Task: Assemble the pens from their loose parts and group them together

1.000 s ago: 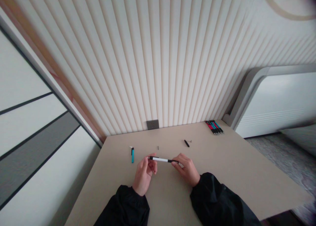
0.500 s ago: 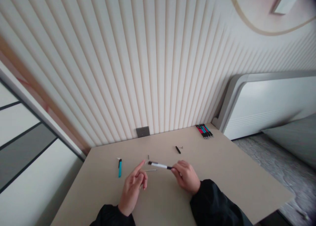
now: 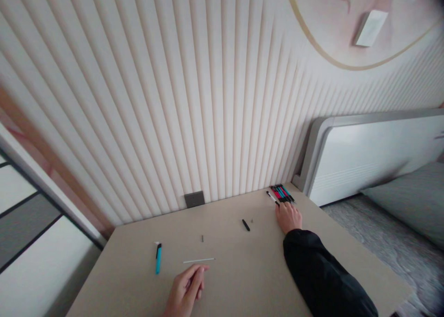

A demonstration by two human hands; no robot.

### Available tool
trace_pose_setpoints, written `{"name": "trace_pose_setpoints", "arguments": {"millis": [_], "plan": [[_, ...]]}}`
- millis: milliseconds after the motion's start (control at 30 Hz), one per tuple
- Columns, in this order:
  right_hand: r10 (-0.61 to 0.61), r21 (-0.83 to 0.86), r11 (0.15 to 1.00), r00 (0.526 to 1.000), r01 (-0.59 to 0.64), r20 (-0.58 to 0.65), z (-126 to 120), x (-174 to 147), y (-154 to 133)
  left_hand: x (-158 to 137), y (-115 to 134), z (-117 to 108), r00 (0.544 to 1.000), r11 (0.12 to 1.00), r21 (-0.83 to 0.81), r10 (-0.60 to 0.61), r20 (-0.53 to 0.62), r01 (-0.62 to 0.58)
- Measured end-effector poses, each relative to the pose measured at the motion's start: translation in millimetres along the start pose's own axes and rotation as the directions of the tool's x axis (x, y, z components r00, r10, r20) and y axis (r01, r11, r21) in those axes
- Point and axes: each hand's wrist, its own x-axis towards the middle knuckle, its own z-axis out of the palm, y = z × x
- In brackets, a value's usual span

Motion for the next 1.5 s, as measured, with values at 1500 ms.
{"name": "trace_pose_setpoints", "arguments": {"millis": [1500], "plan": [[-0.168, 0.398, 0.864, 0.921, 0.309, -0.350, -3, -21, -21, 24, -18, -88, 0.806, 0.509, 0.861, 0.516, -0.292, -0.013]]}}
